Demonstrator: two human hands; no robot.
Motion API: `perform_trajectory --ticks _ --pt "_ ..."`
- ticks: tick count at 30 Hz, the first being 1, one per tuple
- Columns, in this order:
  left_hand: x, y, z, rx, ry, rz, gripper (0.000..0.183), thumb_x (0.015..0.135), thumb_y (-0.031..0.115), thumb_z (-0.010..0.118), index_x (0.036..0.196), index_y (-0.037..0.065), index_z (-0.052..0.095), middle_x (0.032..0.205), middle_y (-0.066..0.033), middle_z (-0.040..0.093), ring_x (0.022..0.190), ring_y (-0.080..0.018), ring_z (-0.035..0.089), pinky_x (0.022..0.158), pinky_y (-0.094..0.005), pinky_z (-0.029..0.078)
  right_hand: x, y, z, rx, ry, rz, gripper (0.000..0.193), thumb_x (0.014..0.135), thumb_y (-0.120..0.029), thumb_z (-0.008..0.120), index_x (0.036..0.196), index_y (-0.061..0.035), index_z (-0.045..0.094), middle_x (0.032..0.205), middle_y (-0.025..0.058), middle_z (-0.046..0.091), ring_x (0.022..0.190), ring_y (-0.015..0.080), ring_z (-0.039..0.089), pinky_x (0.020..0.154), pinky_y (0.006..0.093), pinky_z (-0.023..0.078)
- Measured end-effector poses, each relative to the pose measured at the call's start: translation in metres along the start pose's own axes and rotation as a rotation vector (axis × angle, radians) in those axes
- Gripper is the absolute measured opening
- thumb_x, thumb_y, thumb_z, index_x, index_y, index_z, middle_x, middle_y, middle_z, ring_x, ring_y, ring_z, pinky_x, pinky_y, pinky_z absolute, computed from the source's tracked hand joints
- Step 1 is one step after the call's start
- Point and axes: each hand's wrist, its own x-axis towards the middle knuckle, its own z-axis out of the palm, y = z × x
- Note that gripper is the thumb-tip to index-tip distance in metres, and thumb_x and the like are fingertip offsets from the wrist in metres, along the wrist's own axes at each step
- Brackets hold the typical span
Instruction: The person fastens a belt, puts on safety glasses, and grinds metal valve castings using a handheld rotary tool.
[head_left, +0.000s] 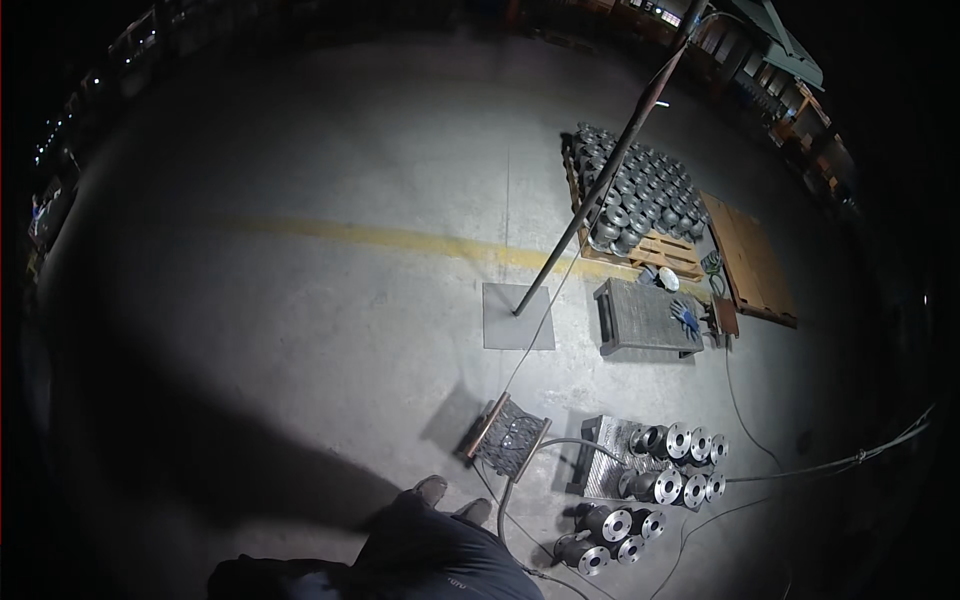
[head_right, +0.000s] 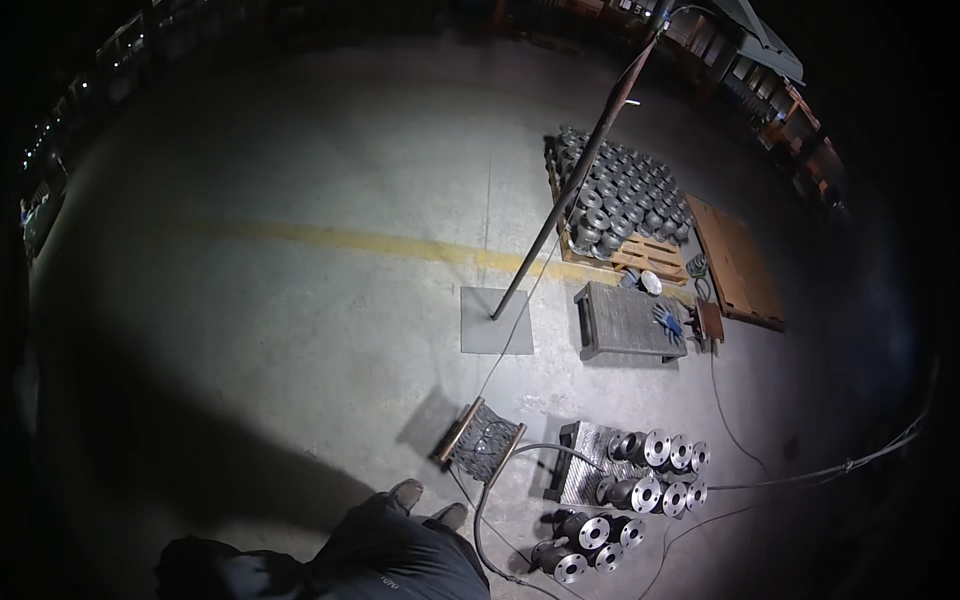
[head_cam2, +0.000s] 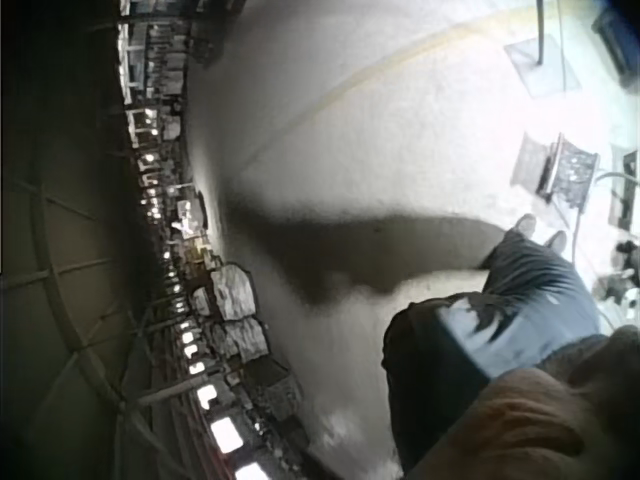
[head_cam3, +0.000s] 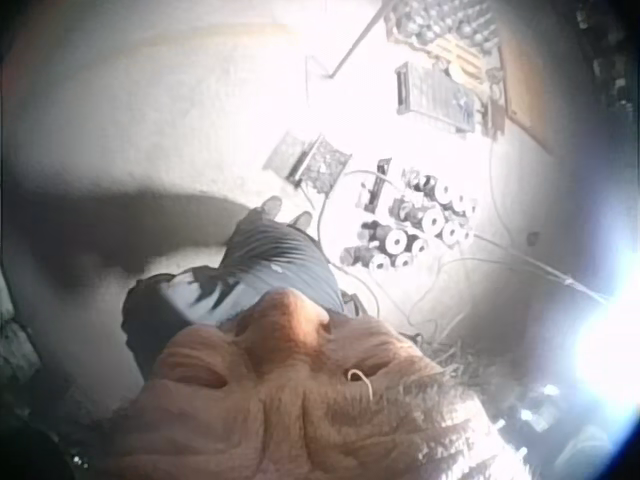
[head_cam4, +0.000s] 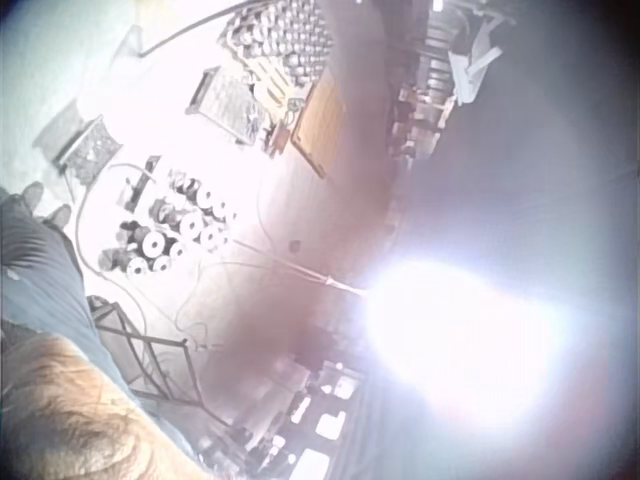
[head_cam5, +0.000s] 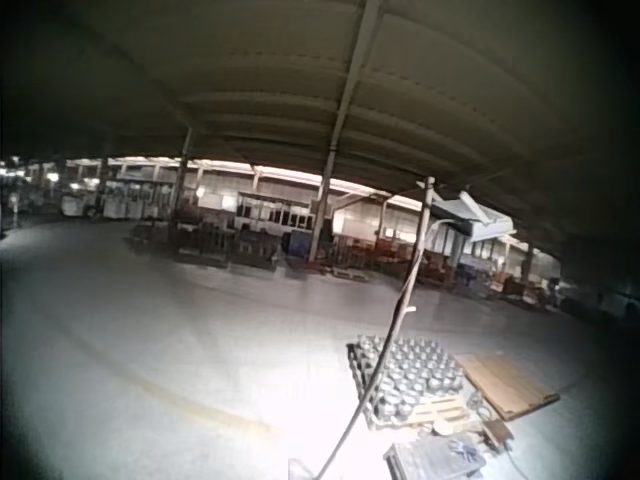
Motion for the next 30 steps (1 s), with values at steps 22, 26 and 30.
perform_trajectory --ticks 22,26,30 --pt "0.004 0.080 -0.157 -0.005 -0.501 0.190 0.048 0.112 0.039 0.055 0.131 0.001 0.078 0.119 -0.0302 0.079 0.113 -0.0461 0.078 0.100 -0.0590 0.061 -0.177 -0.032 0.112 0.710 0.007 0.395 0.026 0.115 -0.020 0.062 0.122 -0.0012 0.077 0.108 0.0060 0.079 0.095 0.0159 0.072 0.081 0.0324 0.056" --pt "-0.032 0.077 -0.148 -0.053 -0.694 0.098 0.049 0.113 0.038 0.054 0.131 0.000 0.078 0.118 -0.0311 0.079 0.113 -0.0469 0.078 0.100 -0.0595 0.061 -0.236 -0.029 0.126 0.590 -0.044 0.378 0.028 0.116 -0.019 0.058 0.121 -0.0003 0.077 0.108 0.0059 0.080 0.091 0.0159 0.075 0.077 0.0323 0.058" --pt "0.016 0.107 -0.123 -1.073 -0.340 0.127 0.043 0.118 0.026 0.056 0.118 -0.014 0.071 0.086 -0.0259 0.077 0.084 -0.0455 0.079 0.084 -0.0558 0.064 -0.174 -0.090 0.113 1.059 0.279 0.318 0.023 0.111 -0.015 0.063 0.122 -0.0006 0.078 0.094 0.0084 0.080 0.067 0.0114 0.067 0.058 0.0265 0.049"
